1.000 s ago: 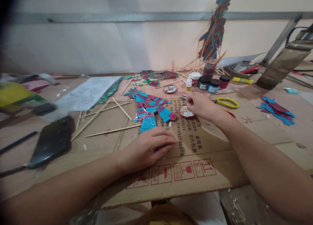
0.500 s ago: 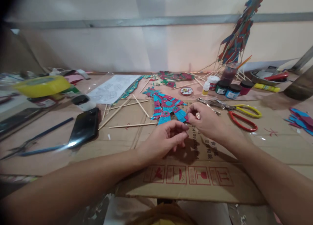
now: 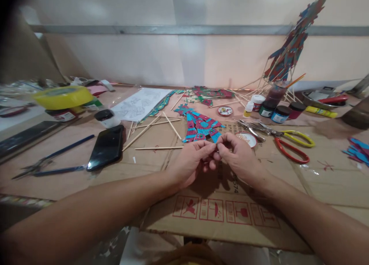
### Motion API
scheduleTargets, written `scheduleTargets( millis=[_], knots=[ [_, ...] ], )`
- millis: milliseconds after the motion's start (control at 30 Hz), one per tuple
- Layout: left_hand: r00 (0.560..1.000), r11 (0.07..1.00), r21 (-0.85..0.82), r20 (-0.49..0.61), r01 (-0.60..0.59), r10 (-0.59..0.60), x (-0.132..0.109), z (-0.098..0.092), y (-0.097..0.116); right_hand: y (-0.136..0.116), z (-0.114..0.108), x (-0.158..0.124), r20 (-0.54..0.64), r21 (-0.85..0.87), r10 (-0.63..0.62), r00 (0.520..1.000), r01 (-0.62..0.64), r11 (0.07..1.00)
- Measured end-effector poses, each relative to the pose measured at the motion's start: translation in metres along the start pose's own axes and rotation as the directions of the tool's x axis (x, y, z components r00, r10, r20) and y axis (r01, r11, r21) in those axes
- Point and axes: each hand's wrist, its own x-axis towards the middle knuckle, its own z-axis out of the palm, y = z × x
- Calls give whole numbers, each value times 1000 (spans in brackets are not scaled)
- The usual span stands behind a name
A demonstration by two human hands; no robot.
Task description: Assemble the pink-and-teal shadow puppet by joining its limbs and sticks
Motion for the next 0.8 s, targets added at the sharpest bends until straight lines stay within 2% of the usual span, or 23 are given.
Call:
scheduleTargets(
  millis=[233, 467, 800],
  knots=[
    [997, 1000, 26, -77, 14, -12, 5, -3, 0, -1, -4, 2, -13, -121, -85, 996, 83, 989],
    [991, 996, 77, -126, -36, 46, 6, -3, -1, -4, -2, 3, -34, -127, -109, 993, 104, 986],
    [996, 996, 81, -78, -27, 33, 5, -2, -1, -1, -3, 1, -35, -176, -123, 992, 115, 978]
  ],
)
